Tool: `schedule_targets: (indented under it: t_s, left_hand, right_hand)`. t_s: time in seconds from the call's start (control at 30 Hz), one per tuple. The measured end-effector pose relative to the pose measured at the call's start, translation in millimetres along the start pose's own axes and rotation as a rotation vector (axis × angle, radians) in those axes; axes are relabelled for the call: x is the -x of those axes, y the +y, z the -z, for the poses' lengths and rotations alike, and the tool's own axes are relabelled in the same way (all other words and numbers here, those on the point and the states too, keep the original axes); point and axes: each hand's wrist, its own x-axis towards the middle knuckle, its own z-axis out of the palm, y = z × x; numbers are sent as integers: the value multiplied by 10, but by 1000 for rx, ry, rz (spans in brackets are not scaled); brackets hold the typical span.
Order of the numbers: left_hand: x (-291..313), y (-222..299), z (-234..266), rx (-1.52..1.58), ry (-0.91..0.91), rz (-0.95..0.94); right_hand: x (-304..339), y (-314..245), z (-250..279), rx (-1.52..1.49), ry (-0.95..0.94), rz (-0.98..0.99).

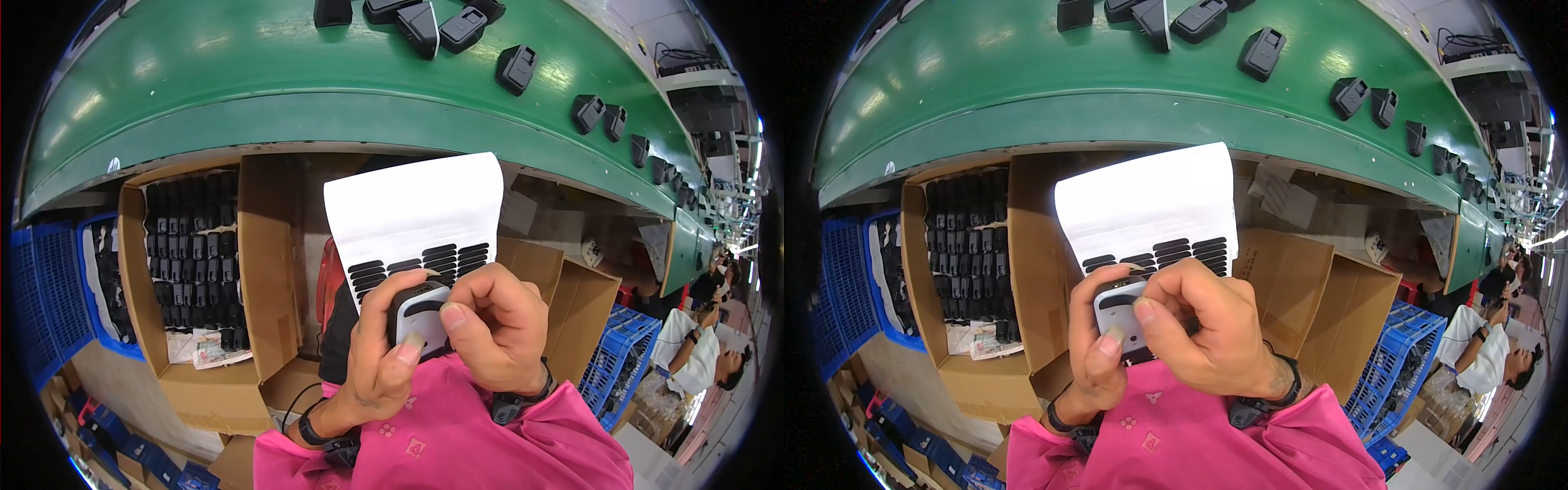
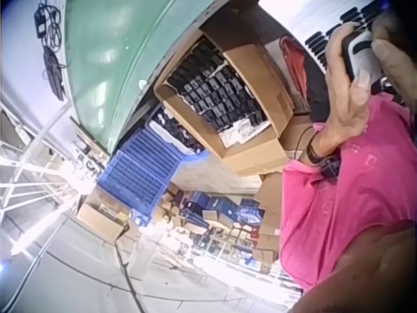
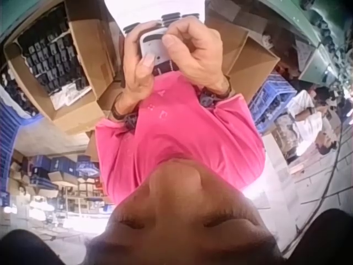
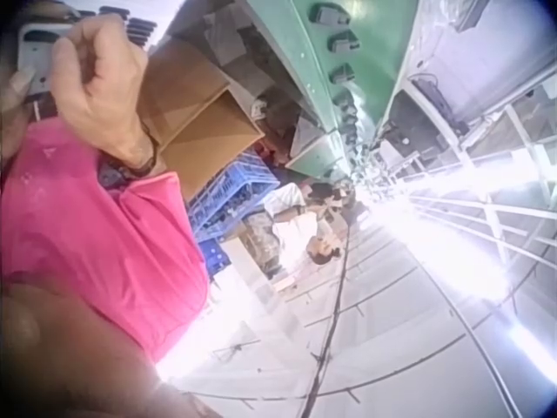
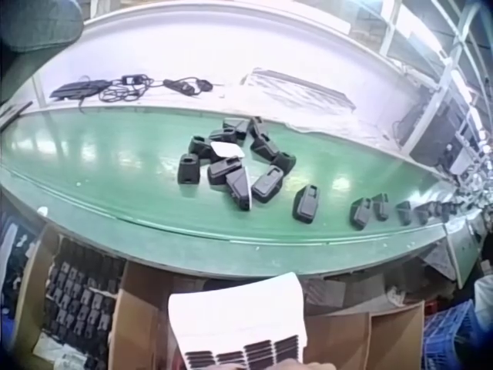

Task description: Assembling small electronic components by snapping together plastic housing and internal parts, then sorting them into containers.

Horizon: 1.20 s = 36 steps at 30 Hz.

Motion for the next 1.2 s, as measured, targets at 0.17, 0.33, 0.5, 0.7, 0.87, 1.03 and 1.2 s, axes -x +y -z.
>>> schedule_targets:
  t_s: [0.17,0.33,0.5,0.7,0.87,1.03,1.2]
  left_hand:
    - [0,-5,-1,-26,15,-28]
    - [-5,-22,-10,-72,19,-69]
    - [6,-113,-25,-128,111,-74]
    - [24,-243,107,341,163,86]
    - [209,-308,416,345,261,19]
    - [582,-622,1427,-645,883,-57]
    - [1965,-1523,3287,-1340,1217,498]
  right_hand:
    - [-2,2,-26,32,34,1]
    - [-8,4,-23,74,46,6]
    - [-48,69,-16,208,101,-146]
    - [223,651,370,109,302,-374]
    - [180,861,521,355,322,-293]
    - [423,1436,1196,486,463,-262]
    - [309,1477,1193,471,413,-272]
